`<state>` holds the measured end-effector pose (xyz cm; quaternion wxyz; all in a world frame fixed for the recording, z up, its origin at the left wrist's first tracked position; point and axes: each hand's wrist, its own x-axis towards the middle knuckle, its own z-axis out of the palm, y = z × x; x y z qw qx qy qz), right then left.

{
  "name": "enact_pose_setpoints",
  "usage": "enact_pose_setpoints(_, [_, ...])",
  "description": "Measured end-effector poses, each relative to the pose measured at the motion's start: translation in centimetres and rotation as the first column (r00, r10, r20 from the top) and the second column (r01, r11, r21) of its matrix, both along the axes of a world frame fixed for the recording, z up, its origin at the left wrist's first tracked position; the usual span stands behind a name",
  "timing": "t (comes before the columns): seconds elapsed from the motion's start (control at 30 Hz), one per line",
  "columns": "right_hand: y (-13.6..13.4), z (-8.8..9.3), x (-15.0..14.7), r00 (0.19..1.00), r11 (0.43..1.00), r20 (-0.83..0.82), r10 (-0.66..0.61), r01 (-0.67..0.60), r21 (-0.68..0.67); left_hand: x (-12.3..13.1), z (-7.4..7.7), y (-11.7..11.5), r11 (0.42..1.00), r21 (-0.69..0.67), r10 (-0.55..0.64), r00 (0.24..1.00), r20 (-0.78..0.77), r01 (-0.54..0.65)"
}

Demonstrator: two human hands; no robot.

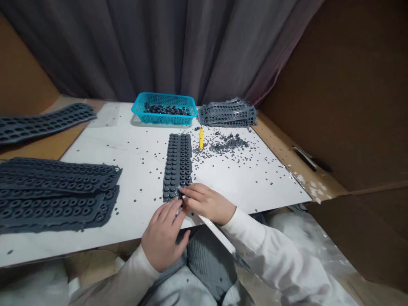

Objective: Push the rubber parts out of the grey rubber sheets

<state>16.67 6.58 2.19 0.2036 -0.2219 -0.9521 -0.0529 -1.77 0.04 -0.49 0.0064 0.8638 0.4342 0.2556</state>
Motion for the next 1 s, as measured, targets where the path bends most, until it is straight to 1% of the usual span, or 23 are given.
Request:
enact_pose_setpoints(0.1, [0.32,0.11,0.00,1.000,0.999,0.000,0.003,-0.003,0.044,0.10,-0.11,0.11,0.999,0.037,0.005,1.000,0.012,-0.005])
enact_pose_setpoints(0.17, [0.52,0.14,0.01,1.000,0.999,-0.019,-0.004,0.005,0.050,0.14,-0.09,0.15,0.999,0.039,0.005,1.000,0.011,-0.006])
enact_pose_setpoints(0.3, [0.64,0.19,-0.05,0.998,1.000,-0.068,-0.008,0.008,-0.007,0.15,0.03,0.14,1.000,0.023,0.008,1.000,0.023,-0.009])
enact_pose_setpoints(0.4, [0.45,0.39,-0.03,0.993,0.996,-0.115,-0.022,0.012,-0.087,0.15,0.01,0.10,1.000,0.024,0.016,0.999,0.032,-0.017])
enact_pose_setpoints(0.47, [0.28,0.58,0.10,0.987,0.987,-0.156,-0.031,0.005,-0.164,0.15,-0.07,0.06,0.999,0.027,0.017,0.999,0.031,-0.017])
enact_pose_setpoints(0.6, [0.06,0.76,0.54,0.971,0.931,-0.233,-0.053,-0.037,-0.364,0.15,-0.30,-0.14,0.999,0.036,0.016,0.999,0.045,-0.017])
enact_pose_setpoints(0.67, [0.08,0.70,0.69,0.967,0.909,-0.248,-0.058,-0.052,-0.414,0.15,-0.50,-0.26,0.999,0.030,0.020,0.998,0.057,-0.022])
enact_pose_setpoints(0.73, [0.15,0.61,0.75,0.967,0.906,-0.249,-0.053,-0.058,-0.418,0.16,-0.73,-0.31,1.000,0.013,0.027,0.998,0.062,-0.028])
enact_pose_setpoints(0.8, [0.22,0.54,0.73,0.971,0.918,-0.237,-0.042,-0.056,-0.394,0.16,-0.91,-0.28,1.000,-0.005,0.030,0.998,0.060,-0.030])
enact_pose_setpoints(0.9, [0.23,0.49,0.65,0.983,0.951,-0.185,-0.011,-0.046,-0.305,0.14,-0.84,-0.12,1.000,-0.010,0.014,1.000,0.025,-0.014])
enact_pose_setpoints(1.0, [0.20,0.37,0.54,0.993,0.980,-0.118,0.015,-0.038,-0.198,0.15,-0.42,0.06,1.000,0.008,0.003,1.000,-0.009,-0.003])
